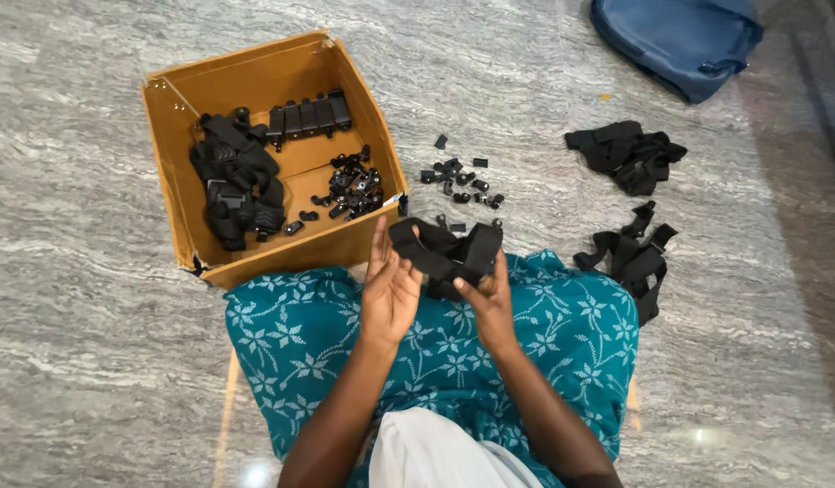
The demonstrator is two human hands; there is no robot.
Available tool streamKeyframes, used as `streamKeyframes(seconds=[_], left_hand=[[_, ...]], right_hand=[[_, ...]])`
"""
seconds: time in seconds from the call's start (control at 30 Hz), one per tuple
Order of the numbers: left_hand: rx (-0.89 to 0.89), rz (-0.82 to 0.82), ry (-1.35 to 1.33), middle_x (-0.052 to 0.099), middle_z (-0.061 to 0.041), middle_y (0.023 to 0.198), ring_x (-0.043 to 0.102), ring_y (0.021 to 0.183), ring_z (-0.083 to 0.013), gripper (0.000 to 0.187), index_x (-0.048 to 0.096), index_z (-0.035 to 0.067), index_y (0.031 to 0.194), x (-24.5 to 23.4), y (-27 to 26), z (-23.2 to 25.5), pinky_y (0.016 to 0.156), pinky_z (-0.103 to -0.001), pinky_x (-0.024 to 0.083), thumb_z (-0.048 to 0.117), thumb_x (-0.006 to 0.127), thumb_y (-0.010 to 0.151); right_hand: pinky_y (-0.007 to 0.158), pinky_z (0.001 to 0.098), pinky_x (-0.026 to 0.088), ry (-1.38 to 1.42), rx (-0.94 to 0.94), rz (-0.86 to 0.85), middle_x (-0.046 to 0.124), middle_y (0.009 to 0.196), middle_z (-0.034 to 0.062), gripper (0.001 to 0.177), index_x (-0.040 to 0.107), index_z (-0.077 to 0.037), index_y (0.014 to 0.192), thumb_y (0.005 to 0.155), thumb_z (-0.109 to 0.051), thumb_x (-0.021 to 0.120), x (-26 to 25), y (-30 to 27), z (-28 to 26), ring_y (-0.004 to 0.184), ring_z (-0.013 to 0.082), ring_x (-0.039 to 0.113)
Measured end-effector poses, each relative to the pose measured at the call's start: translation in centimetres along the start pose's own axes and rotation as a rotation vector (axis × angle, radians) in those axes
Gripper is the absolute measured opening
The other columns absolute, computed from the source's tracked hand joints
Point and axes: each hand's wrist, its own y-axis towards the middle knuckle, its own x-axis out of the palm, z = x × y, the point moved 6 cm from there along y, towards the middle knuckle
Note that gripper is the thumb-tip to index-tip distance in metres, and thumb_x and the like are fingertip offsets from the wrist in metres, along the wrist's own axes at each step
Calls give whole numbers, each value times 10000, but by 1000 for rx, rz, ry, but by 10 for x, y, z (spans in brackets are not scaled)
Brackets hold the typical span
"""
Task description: The person sits on the floor and assembles black straps by attaching small plastic buckles and metal rivets. They pick up strap pieces and hardware from a cardboard box and the floor, then fasten the components together by hand.
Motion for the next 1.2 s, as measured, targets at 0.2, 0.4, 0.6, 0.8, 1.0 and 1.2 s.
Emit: streamKeyframes(seconds=[0.2,0.4,0.6,0.8,1.0,1.2], left_hand=[[-112,-27,425,460,-110,1493,544,1304,-179,994,81,160,1728,45,-3,-8,1006,-303,481,-77,674,967],[-165,-113,773,498,-193,1493,613,1241,-248,963,69,121,1684,95,-5,-17,1050,-351,529,-42,659,941],[-230,-114,807,511,-185,1496,580,1251,-196,901,130,93,1686,111,-9,-31,1066,-319,481,-52,633,952],[-293,-225,798,447,-198,1495,530,1291,-214,933,178,44,1695,113,-36,-46,1131,-351,422,24,718,934],[-387,-225,905,374,-150,1574,535,1322,-249,906,169,46,1622,113,-59,-59,1146,-351,379,57,718,902],[-416,-146,1018,458,-142,1475,537,1315,-204,860,209,73,1595,100,-44,-52,1105,-357,426,87,708,894]], right_hand=[[946,324,512,-302,-139,-41,735,972,71,231,646,27,1043,1179,-113,524,-44,-14,18,954,155,650],[952,334,481,-247,-354,188,673,1071,74,144,626,-21,1129,1078,-143,568,-53,-18,-35,1006,158,624],[1051,404,435,-877,-642,96,645,1237,157,513,597,-7,1233,787,-127,820,-9,-13,-119,1215,303,565],[942,350,546,-843,-445,-14,754,1111,105,289,738,-58,1109,820,-75,752,-5,28,-134,1053,253,730],[876,369,522,-833,-780,125,750,1011,109,177,754,-23,1014,844,-76,761,-3,36,-198,981,283,700],[792,321,544,-649,-756,112,755,962,101,152,749,-20,995,851,-58,778,17,33,-197,886,225,728]])
